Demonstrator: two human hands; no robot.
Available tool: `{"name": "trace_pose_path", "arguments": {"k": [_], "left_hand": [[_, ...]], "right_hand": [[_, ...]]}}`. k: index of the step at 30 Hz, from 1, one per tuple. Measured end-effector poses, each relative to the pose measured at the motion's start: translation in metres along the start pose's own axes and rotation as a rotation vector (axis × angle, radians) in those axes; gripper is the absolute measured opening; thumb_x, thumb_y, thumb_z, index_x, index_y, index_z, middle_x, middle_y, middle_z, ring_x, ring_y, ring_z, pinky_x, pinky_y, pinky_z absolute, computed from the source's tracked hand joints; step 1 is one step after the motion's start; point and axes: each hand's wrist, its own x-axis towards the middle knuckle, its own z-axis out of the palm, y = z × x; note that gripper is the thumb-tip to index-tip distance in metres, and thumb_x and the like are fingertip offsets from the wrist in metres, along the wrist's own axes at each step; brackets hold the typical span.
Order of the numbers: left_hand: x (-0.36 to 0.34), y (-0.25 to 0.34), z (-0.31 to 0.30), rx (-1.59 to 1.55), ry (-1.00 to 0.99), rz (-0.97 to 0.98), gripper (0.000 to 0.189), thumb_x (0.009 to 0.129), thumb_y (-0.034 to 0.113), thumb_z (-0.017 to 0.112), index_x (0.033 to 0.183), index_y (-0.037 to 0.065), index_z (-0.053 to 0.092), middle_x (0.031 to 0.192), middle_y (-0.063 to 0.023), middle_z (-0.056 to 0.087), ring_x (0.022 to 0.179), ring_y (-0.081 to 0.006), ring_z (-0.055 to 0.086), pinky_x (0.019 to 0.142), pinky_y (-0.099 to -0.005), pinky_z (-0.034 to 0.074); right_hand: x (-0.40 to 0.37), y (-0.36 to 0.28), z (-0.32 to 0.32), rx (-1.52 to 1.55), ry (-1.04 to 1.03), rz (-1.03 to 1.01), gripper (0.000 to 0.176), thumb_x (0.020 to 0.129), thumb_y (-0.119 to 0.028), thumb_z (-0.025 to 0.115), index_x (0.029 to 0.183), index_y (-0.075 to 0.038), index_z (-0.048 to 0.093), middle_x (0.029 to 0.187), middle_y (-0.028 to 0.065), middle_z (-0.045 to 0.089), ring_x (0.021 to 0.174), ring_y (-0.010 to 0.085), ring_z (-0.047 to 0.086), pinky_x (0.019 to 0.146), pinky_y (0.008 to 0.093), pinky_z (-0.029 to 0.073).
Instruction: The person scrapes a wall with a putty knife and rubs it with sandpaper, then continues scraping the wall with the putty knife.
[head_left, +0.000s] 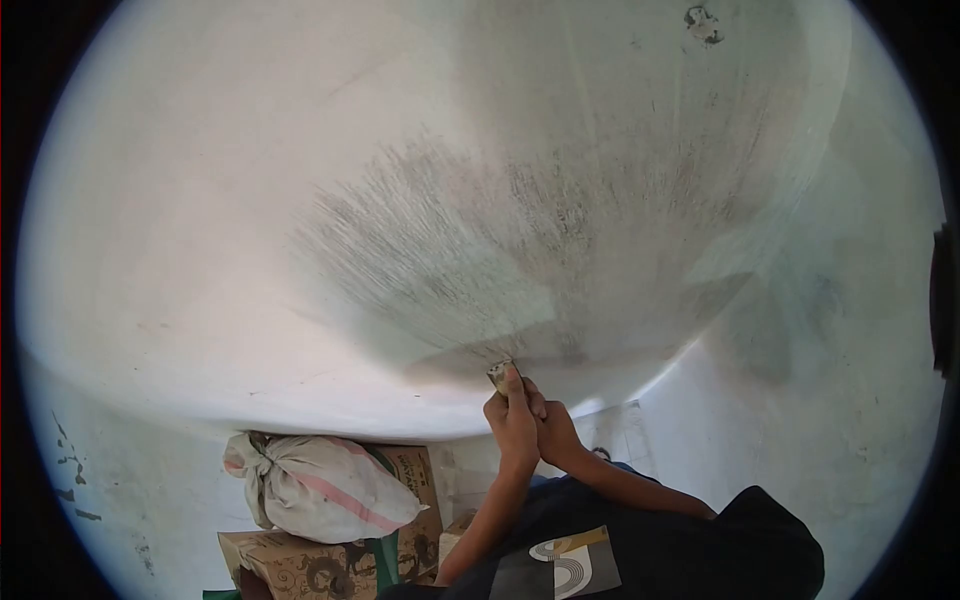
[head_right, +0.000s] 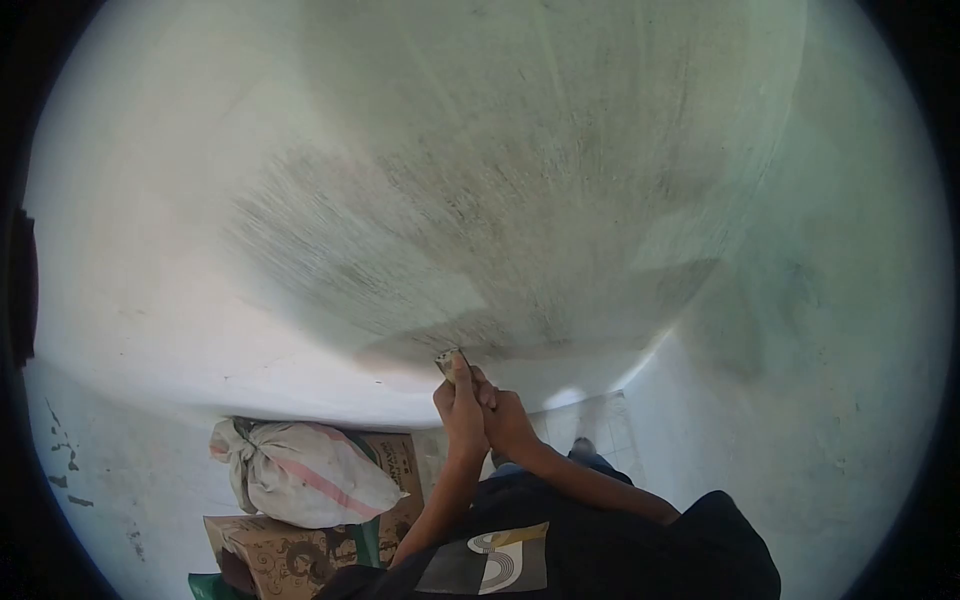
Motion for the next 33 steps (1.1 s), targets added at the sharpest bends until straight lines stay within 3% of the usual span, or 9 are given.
{"name": "trace_pose_path", "arguments": {"k": [5, 7, 11, 13, 17, 19, 25, 28, 33], "left_hand": [[0.008, -0.019, -0.011, 0.041, 0.011, 0.047, 0.046, 0.103, 0.040, 0.048, 0.075, 0.003, 0.051, 0.058, -0.0010, 0.045, 0.051, -0.0106, 0.043, 0.049, -0.0265, 0.037], [0.012, 0.018, 0.004, 0.047, 0.006, 0.116, 0.047, 0.103, 0.040, 0.048, 0.075, 0.003, 0.052, 0.058, -0.0011, 0.045, 0.051, -0.0107, 0.043, 0.049, -0.0267, 0.037], [0.005, 0.059, 0.016, 0.038, 0.017, 0.182, 0.047, 0.103, 0.040, 0.048, 0.075, 0.003, 0.051, 0.058, -0.0015, 0.046, 0.051, -0.0112, 0.044, 0.049, -0.0273, 0.037], [0.000, 0.020, 0.009, 0.011, 0.041, 0.063, 0.045, 0.104, 0.035, 0.047, 0.074, 0.002, 0.051, 0.057, -0.0017, 0.047, 0.051, -0.0094, 0.044, 0.049, -0.0255, 0.036], [0.000, 0.060, 0.020, -0.028, 0.064, 0.155, 0.047, 0.104, 0.039, 0.047, 0.075, 0.001, 0.052, 0.058, -0.0025, 0.048, 0.051, -0.0101, 0.044, 0.049, -0.0259, 0.036], [-0.004, 0.079, 0.022, -0.084, 0.030, 0.202, 0.049, 0.103, 0.041, 0.047, 0.075, 0.001, 0.052, 0.058, -0.0024, 0.047, 0.051, -0.0104, 0.044, 0.049, -0.0263, 0.036], [-0.004, 0.072, 0.022, -0.028, 0.049, 0.167, 0.045, 0.103, 0.040, 0.049, 0.077, 0.004, 0.051, 0.059, -0.0014, 0.044, 0.053, -0.0114, 0.045, 0.051, -0.0277, 0.039], [0.001, 0.118, 0.037, -0.079, -0.041, 0.307, 0.044, 0.103, 0.039, 0.049, 0.077, 0.004, 0.051, 0.059, -0.0015, 0.044, 0.053, -0.0111, 0.045, 0.051, -0.0278, 0.040], [-0.009, 0.094, 0.026, -0.020, 0.015, 0.162, 0.045, 0.103, 0.036, 0.049, 0.074, 0.002, 0.052, 0.058, -0.0015, 0.047, 0.051, -0.0093, 0.044, 0.048, -0.0266, 0.038]], "right_hand": [[0.006, 0.001, 0.007, 0.008, -0.046, 0.012, 0.037, 0.092, -0.030, 0.054, 0.090, 0.004, 0.065, 0.080, 0.0291, 0.064, 0.084, 0.0456, 0.066, 0.068, 0.0471, 0.050], [0.017, -0.018, 0.005, -0.071, 0.024, -0.213, 0.032, 0.092, -0.028, 0.053, 0.096, 0.002, 0.066, 0.078, 0.0282, 0.064, 0.082, 0.0435, 0.067, 0.067, 0.0461, 0.050], [0.021, -0.058, -0.011, 0.032, -0.123, -0.252, 0.037, 0.093, -0.029, 0.049, 0.113, -0.002, 0.064, 0.082, 0.0300, 0.063, 0.084, 0.0435, 0.066, 0.069, 0.0473, 0.050], [0.003, -0.043, -0.008, -0.043, -0.010, -0.139, 0.037, 0.093, -0.028, 0.049, 0.114, -0.001, 0.063, 0.082, 0.0302, 0.062, 0.084, 0.0445, 0.065, 0.069, 0.0481, 0.050], [0.016, -0.065, -0.010, 0.010, 0.016, -0.329, 0.031, 0.093, -0.025, 0.051, 0.096, 0.005, 0.060, 0.084, 0.0311, 0.061, 0.084, 0.0464, 0.064, 0.070, 0.0475, 0.049], [0.012, -0.092, -0.021, 0.039, -0.143, -0.256, 0.033, 0.093, -0.025, 0.050, 0.101, 0.006, 0.060, 0.089, 0.0328, 0.061, 0.089, 0.0469, 0.063, 0.072, 0.0466, 0.049], [0.010, -0.084, -0.015, -0.004, -0.045, -0.210, 0.040, 0.096, -0.030, 0.047, 0.097, 0.007, 0.060, 0.088, 0.0313, 0.064, 0.089, 0.0461, 0.065, 0.070, 0.0440, 0.049], [0.018, -0.116, -0.022, 0.083, -0.099, -0.227, 0.040, 0.095, -0.031, 0.048, 0.097, 0.007, 0.060, 0.083, 0.0298, 0.064, 0.083, 0.0383, 0.069, 0.069, 0.0426, 0.049], [0.005, -0.105, -0.013, 0.100, 0.032, -0.197, 0.052, 0.100, -0.041, 0.045, 0.087, 0.007, 0.061, 0.067, 0.0222, 0.063, 0.064, 0.0268, 0.067, 0.059, 0.0418, 0.049]]}}
